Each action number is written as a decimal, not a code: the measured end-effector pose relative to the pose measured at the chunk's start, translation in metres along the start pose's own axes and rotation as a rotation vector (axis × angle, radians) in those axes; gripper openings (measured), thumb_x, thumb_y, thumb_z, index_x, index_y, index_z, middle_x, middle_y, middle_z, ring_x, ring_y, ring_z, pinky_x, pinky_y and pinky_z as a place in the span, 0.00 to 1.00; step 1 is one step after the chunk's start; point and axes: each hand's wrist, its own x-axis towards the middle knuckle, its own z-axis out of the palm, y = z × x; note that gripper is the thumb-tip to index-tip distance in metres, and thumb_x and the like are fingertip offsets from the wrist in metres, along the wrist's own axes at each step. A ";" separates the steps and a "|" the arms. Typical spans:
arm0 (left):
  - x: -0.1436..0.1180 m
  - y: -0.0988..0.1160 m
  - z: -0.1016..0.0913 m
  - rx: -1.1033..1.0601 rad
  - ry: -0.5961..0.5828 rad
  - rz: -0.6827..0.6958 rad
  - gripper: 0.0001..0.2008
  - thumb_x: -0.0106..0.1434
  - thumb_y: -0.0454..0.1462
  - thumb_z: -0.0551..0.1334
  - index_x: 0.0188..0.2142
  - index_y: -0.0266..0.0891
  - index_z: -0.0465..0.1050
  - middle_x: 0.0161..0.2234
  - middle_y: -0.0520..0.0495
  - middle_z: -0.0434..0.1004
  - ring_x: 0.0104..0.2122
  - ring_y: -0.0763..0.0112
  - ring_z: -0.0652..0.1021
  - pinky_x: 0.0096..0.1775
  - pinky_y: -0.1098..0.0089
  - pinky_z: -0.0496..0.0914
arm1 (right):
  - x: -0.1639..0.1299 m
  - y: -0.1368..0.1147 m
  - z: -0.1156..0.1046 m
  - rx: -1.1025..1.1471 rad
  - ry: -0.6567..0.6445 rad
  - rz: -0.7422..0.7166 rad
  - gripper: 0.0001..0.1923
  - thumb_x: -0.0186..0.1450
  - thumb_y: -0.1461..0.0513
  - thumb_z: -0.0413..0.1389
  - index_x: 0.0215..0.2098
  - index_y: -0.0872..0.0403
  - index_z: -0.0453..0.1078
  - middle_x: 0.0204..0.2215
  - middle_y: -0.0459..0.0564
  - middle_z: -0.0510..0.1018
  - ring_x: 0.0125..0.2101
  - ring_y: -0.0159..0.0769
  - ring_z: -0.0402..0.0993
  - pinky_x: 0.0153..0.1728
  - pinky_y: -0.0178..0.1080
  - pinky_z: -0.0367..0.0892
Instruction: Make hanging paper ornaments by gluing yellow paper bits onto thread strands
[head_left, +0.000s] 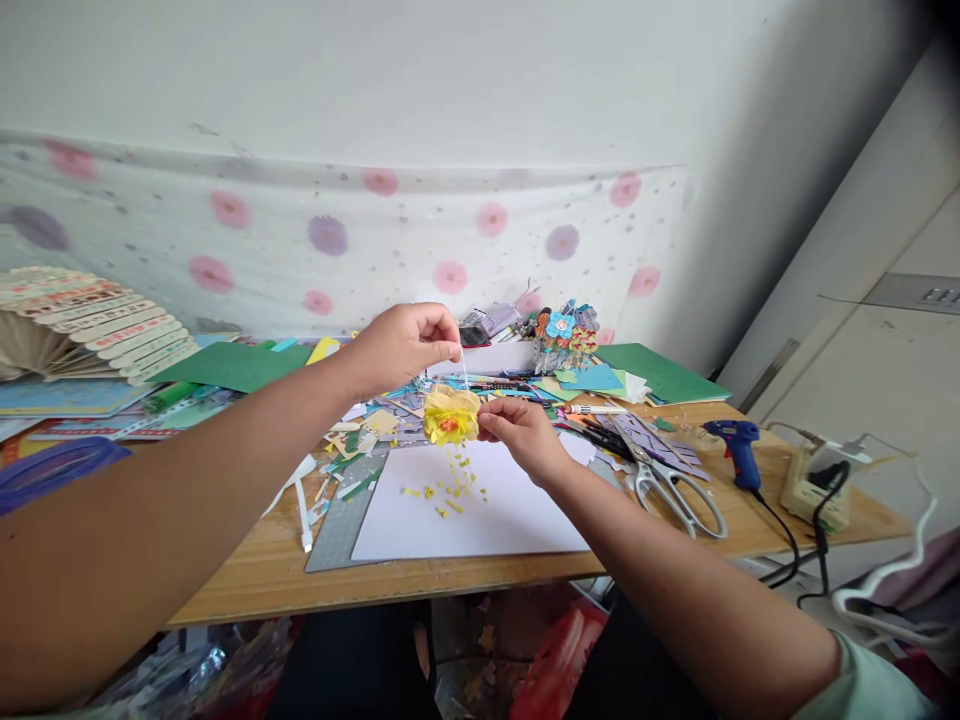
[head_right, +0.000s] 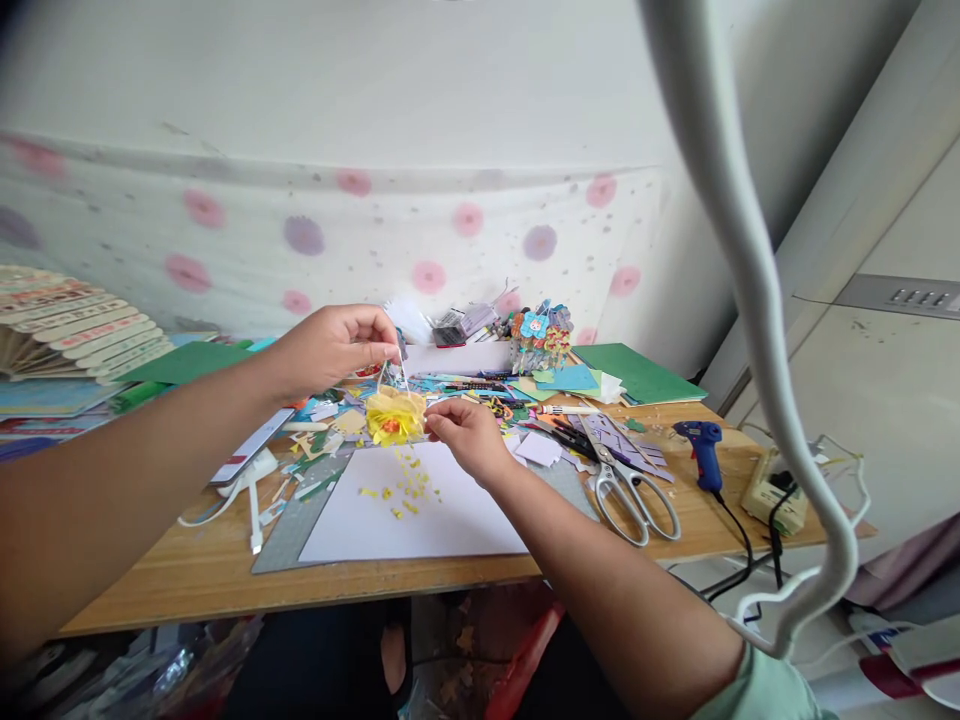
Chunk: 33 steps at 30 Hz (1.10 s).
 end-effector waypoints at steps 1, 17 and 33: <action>0.000 -0.001 -0.003 -0.041 0.004 -0.021 0.05 0.55 0.38 0.64 0.26 0.40 0.71 0.22 0.52 0.71 0.22 0.71 0.71 0.26 0.70 0.62 | -0.001 0.000 -0.001 0.003 0.002 0.001 0.10 0.51 0.56 0.62 0.27 0.56 0.74 0.23 0.45 0.78 0.24 0.31 0.72 0.31 0.36 0.70; 0.014 -0.042 -0.106 0.024 0.281 -0.065 0.04 0.49 0.34 0.66 0.25 0.39 0.71 0.24 0.52 0.74 0.29 0.69 0.75 0.36 0.68 0.67 | -0.018 -0.002 -0.033 -0.155 0.023 -0.046 0.16 0.56 0.51 0.63 0.33 0.55 0.76 0.28 0.50 0.81 0.30 0.37 0.75 0.36 0.40 0.71; 0.060 -0.136 -0.126 0.108 0.263 -0.081 0.09 0.47 0.42 0.67 0.24 0.40 0.71 0.22 0.54 0.68 0.25 0.71 0.69 0.30 0.69 0.62 | -0.018 0.014 -0.057 -0.274 0.049 -0.007 0.18 0.61 0.47 0.60 0.35 0.53 0.78 0.26 0.51 0.80 0.30 0.38 0.76 0.34 0.38 0.72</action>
